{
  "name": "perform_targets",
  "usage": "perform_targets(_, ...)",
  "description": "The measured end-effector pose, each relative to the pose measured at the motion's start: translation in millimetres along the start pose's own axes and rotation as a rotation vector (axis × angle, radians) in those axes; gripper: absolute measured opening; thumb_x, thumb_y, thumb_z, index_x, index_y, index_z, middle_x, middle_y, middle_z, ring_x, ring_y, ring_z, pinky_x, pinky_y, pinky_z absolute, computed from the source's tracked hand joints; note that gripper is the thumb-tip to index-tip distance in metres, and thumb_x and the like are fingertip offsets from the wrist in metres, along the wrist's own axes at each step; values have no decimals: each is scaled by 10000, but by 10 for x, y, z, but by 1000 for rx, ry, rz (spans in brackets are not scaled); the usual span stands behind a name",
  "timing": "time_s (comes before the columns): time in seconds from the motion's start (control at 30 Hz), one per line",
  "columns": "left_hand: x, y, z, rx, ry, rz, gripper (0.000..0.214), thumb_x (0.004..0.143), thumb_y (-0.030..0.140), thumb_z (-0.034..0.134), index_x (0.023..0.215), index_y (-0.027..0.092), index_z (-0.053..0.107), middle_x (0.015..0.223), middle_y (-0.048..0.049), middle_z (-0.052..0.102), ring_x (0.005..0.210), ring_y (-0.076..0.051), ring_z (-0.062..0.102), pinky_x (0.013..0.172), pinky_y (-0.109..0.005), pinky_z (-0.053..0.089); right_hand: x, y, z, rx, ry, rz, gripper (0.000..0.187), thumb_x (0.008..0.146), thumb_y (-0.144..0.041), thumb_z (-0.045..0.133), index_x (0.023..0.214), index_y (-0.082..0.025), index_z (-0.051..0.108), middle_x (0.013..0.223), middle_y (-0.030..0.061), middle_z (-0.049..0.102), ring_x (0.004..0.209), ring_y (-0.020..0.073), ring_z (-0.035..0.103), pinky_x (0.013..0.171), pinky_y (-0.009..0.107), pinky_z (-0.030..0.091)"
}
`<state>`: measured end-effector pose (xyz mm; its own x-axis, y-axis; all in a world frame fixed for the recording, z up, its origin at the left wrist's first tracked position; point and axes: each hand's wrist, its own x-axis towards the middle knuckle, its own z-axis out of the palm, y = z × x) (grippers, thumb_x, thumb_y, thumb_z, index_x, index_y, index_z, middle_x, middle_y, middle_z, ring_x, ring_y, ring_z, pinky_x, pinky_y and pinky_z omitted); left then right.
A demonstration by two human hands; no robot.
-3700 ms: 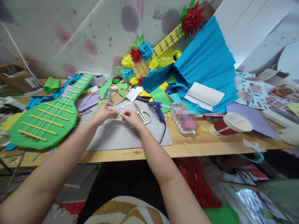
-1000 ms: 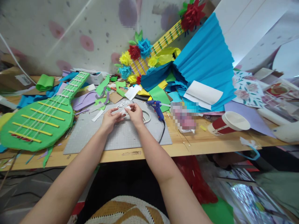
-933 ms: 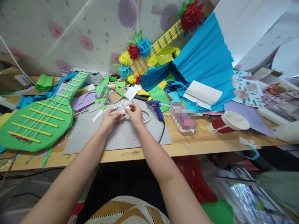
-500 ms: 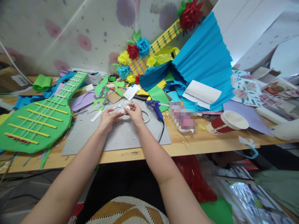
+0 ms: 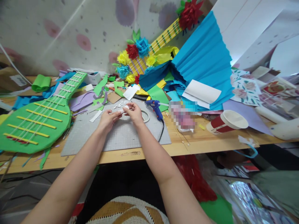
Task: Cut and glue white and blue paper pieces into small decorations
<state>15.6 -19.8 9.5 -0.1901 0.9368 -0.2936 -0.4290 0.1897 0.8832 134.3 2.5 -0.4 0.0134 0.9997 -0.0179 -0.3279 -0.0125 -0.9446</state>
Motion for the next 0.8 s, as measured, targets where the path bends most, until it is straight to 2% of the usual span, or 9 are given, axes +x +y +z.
perform_targets(0.17,-3,5,22,-8,-18,-16,516,571,37,709,842,195,299,621,11,637,554,-111,623,693,-277,509,-7,-4,-5,-7,-22,-1,366,531,-301,718,813,-185,516,618,-67,564,559,69,556,469,173,461)
perform_targets(0.47,42,-50,23,-155,-169,32,506,505,88,754,677,196,291,502,78,512,565,-94,595,706,-261,480,-11,-21,-2,7,-62,-16,369,545,-320,715,826,-194,512,649,-65,545,580,66,551,486,171,457)
perform_targets(0.67,112,-81,21,-255,-153,84,496,485,61,748,664,195,305,446,126,408,489,-57,528,663,-220,444,-12,31,18,55,-138,-2,463,513,-259,729,902,-221,479,712,-65,560,660,79,560,615,222,499)
perform_targets(0.8,124,-92,9,-262,-137,94,484,495,67,742,666,197,308,430,132,398,442,-45,485,596,-190,413,-22,72,30,8,-203,-13,513,513,-241,735,934,-230,443,715,-60,572,685,100,573,641,251,498)
